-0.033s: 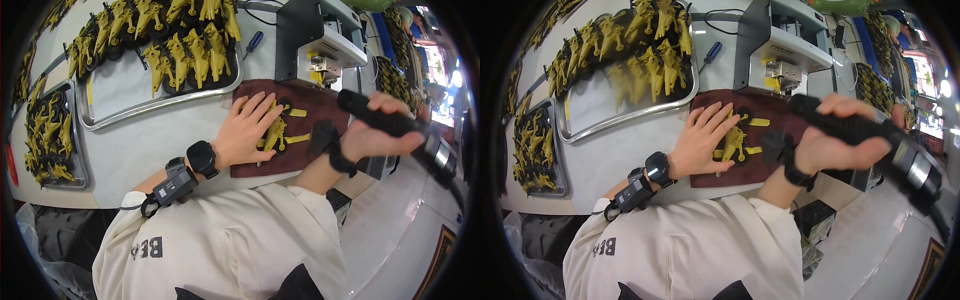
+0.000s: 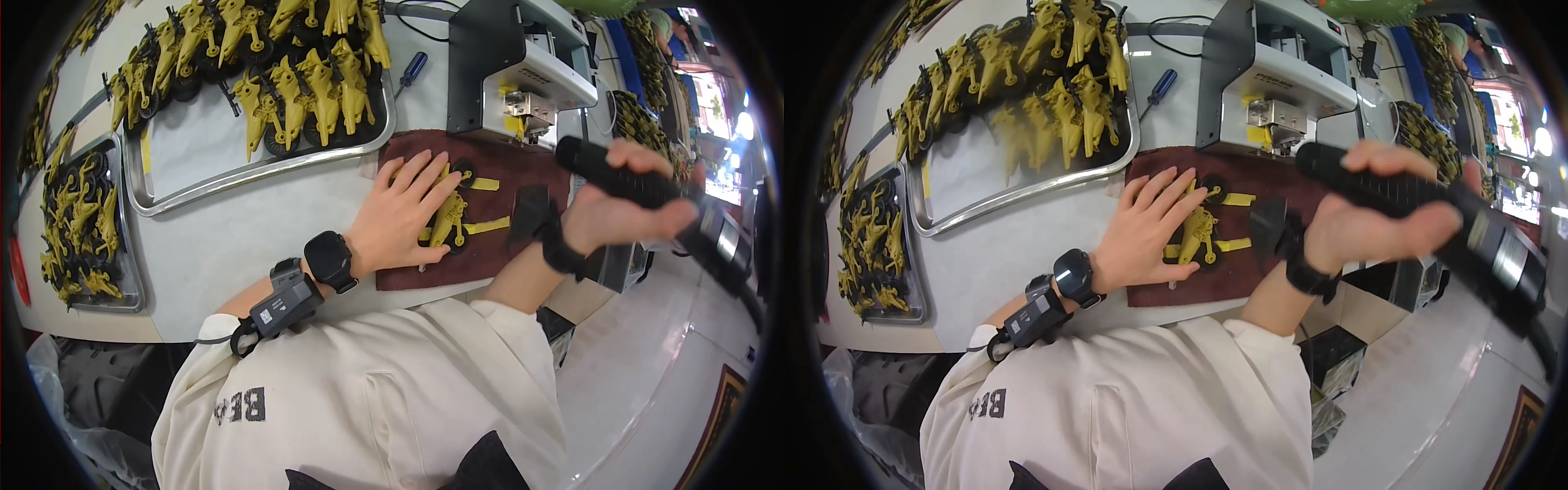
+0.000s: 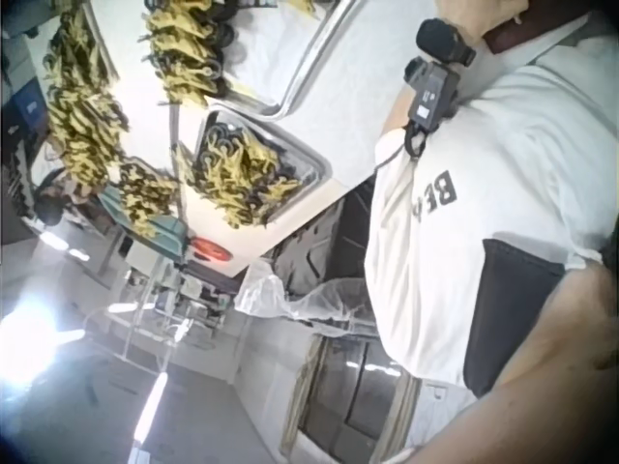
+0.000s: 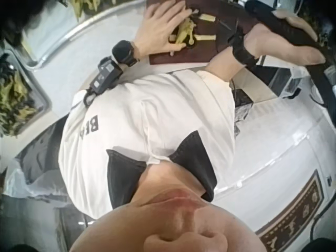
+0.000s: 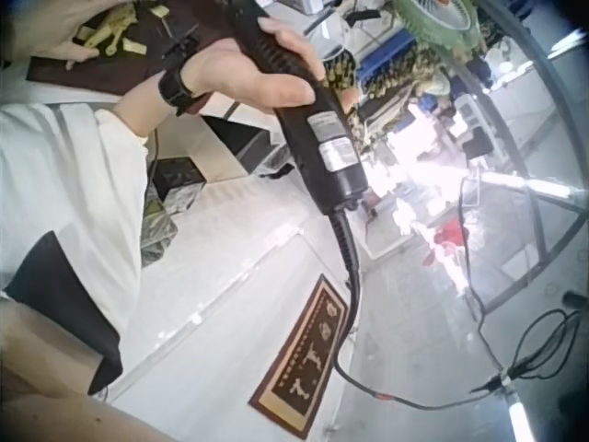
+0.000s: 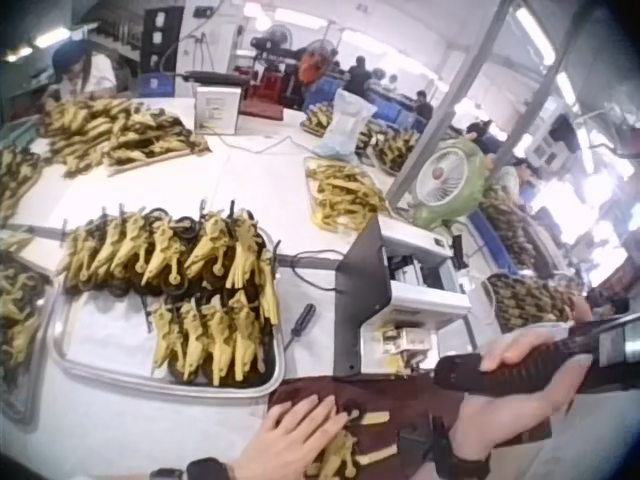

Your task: Using a power screwdriver to assemble small yellow and black plastic components on a workbench.

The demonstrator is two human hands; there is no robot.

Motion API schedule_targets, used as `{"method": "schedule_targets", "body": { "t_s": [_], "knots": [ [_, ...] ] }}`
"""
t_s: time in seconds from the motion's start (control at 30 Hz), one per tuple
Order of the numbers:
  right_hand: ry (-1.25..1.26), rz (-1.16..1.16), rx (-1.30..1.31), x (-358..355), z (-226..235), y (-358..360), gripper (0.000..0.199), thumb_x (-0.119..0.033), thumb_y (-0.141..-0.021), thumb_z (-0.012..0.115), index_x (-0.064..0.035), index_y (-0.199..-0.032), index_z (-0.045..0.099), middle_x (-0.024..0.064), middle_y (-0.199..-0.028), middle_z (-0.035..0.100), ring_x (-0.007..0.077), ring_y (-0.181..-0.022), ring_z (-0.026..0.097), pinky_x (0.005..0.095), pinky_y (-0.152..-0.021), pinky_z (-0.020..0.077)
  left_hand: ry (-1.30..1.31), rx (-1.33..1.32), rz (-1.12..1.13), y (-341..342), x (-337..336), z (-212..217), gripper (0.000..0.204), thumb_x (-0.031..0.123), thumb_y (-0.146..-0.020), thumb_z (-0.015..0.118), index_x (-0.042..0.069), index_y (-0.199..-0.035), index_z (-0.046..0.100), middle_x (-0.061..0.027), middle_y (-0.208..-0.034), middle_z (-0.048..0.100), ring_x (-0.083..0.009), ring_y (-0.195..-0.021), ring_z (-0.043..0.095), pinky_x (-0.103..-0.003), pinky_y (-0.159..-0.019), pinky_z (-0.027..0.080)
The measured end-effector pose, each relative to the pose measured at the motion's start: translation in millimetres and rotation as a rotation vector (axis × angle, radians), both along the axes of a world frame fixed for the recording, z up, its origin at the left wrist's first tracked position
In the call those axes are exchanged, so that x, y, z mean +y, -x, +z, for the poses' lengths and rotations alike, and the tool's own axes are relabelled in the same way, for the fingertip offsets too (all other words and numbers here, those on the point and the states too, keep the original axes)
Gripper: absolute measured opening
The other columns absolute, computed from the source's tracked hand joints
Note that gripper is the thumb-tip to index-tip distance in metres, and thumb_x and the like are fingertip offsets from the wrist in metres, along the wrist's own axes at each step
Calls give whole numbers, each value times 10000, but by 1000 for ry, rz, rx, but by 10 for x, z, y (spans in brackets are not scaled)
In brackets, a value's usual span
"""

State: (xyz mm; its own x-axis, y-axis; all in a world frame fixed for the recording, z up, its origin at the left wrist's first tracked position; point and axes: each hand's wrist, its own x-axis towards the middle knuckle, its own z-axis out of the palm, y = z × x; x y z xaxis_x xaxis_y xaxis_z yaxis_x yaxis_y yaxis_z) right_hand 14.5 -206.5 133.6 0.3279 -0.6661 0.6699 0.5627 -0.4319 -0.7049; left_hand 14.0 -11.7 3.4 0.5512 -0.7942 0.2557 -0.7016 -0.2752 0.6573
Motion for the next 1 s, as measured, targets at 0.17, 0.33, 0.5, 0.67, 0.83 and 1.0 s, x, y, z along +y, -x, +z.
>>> {"method": "schedule_targets", "body": {
  "t_s": [0.17,0.33,0.5,0.67,0.83,1.0],
  "knots": [
    [54,80,206,-33,15,-190,490,-350,-851,562,-36,-1160,349,97,-584,506,193,-454,482,314,-455,439,9,-24,-4,15,-13,-4,865,446,-637,703,113,-1359,362,-157,-1410,329,-327,-1275,324,-471,-1028,242],
    [-18,464,153,362,-248,458,633,-456,-850,570,-3,-1195,294,116,-658,527,212,-454,472,344,-468,428,12,-12,17,1,-16,-34,856,443,-642,702,128,-1363,363,-156,-1412,324,-322,-1280,317,-472,-1028,241],
    [34,461,133,597,-402,895,693,-505,-843,565,5,-1207,269,160,-702,553,241,-477,518,361,-483,451,5,-20,20,14,-16,-26,863,428,-626,713,127,-1358,370,-154,-1409,328,-321,-1281,319,-473,-1029,242],
    [-1,349,165,615,-432,952,683,-499,-836,582,4,-1187,282,153,-672,551,231,-469,521,348,-464,457,5,-15,24,12,-32,-18,866,412,-609,722,125,-1350,378,-154,-1404,336,-322,-1282,319,-475,-1030,241],
    [-76,326,213,614,-573,903,637,-465,-807,646,-17,-1135,335,138,-658,555,217,-464,522,321,-456,461,23,-7,23,6,-30,-27,878,400,-595,730,114,-1347,379,-159,-1398,342,-321,-1284,320,-473,-1033,239],
    [-73,384,223,611,-603,917,588,-443,-804,660,-30,-1098,363,137,-665,561,219,-466,524,329,-456,452,15,11,11,1,-19,-4,876,387,-594,725,108,-1347,376,-162,-1395,344,-322,-1284,319,-468,-1037,235]
  ]
}}
